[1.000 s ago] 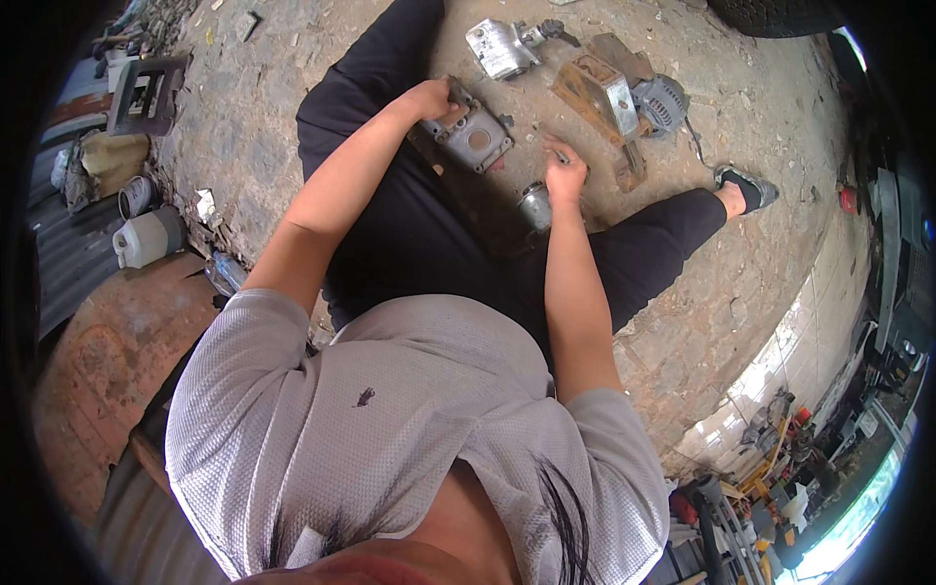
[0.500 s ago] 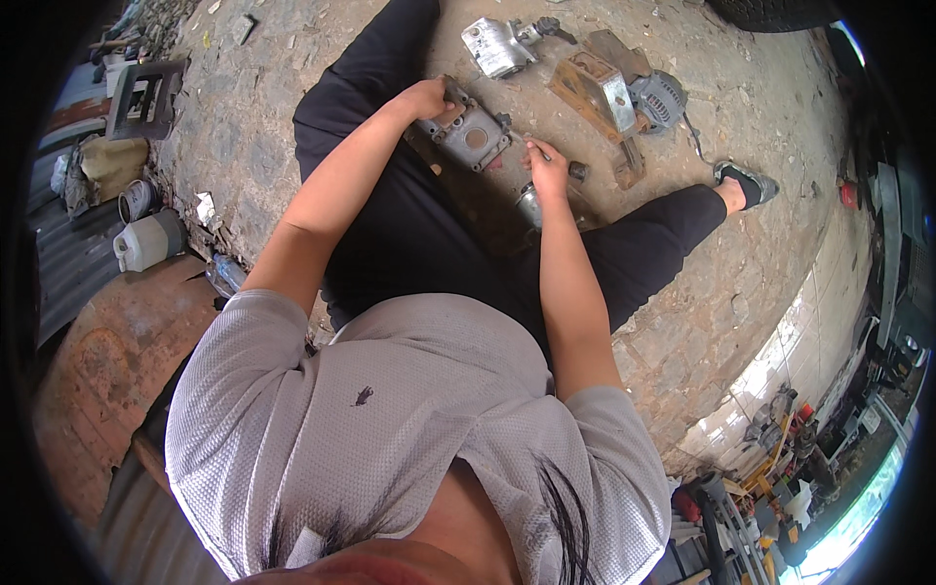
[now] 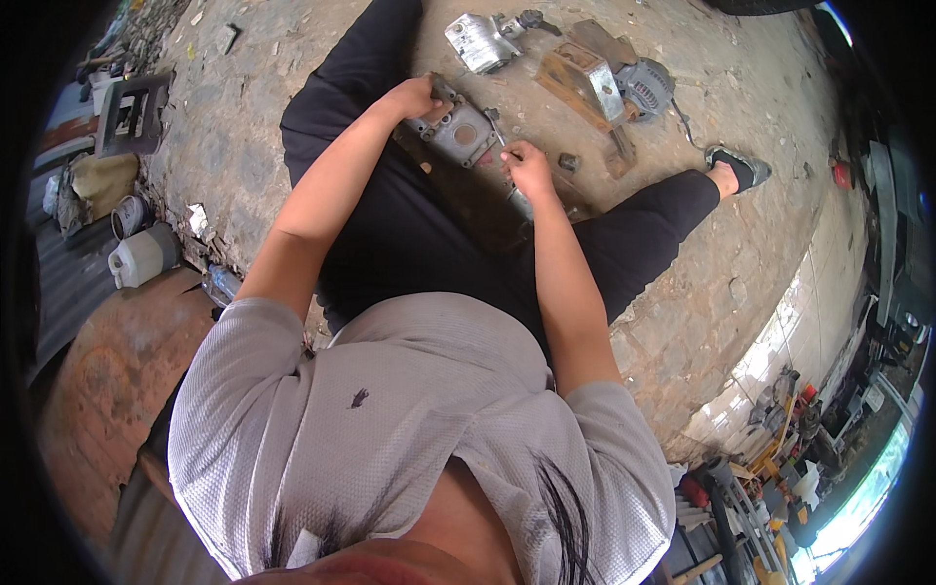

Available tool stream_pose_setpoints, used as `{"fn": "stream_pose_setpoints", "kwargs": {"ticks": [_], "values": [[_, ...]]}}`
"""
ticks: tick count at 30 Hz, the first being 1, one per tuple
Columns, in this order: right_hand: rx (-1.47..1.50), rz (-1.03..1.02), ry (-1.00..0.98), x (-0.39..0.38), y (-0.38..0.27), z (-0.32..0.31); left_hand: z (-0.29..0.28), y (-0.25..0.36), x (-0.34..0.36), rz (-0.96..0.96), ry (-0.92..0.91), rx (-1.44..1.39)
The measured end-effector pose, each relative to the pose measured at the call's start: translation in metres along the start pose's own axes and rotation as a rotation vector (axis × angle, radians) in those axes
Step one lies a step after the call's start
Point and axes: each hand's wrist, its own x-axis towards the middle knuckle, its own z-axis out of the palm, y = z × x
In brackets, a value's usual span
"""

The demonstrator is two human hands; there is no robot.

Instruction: The person sits on the floor and uses a screwdriver to loosen and remove screws from a metallic mechanical part. They repeatedly adjust the part, remove screws, and place them on the floor nearby.

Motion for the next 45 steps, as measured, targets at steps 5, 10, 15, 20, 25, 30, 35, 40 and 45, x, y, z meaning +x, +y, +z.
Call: {"fn": "stream_pose_setpoints", "kwargs": {"ticks": [5, 10, 15, 20, 25, 30, 35, 40, 45], "values": [[-0.623, -0.306, 0.201, -0.002, 0.010, 0.017, -0.002, 0.002, -0.002, -0.001, -0.010, -0.003], [-0.779, -0.199, 0.305, 0.003, 0.014, 0.005, 0.003, -0.002, 0.004, 0.015, 0.007, 0.037], [-0.710, -0.275, 0.263, -0.009, 0.005, 0.006, 0.002, -0.001, 0.003, 0.014, 0.001, 0.034], [-0.733, -0.368, 0.312, -0.001, 0.013, 0.008, 0.004, -0.003, 0.004, 0.027, 0.013, 0.029], [-0.805, -0.077, 0.296, 0.000, 0.002, 0.004, 0.006, -0.008, 0.004, 0.007, 0.017, 0.005], [-0.704, -0.260, 0.244, -0.001, -0.002, 0.007, 0.003, -0.005, 0.006, 0.039, 0.009, 0.015], [-0.701, -0.326, 0.308, 0.000, -0.003, 0.012, 0.001, -0.003, 0.000, -0.005, 0.005, -0.006], [-0.812, -0.084, 0.269, 0.020, 0.010, 0.014, 0.000, -0.003, 0.003, 0.006, -0.010, -0.006], [-0.678, -0.443, 0.221, -0.003, -0.008, 0.029, 0.004, -0.004, 0.001, 0.027, 0.009, 0.036]]}}
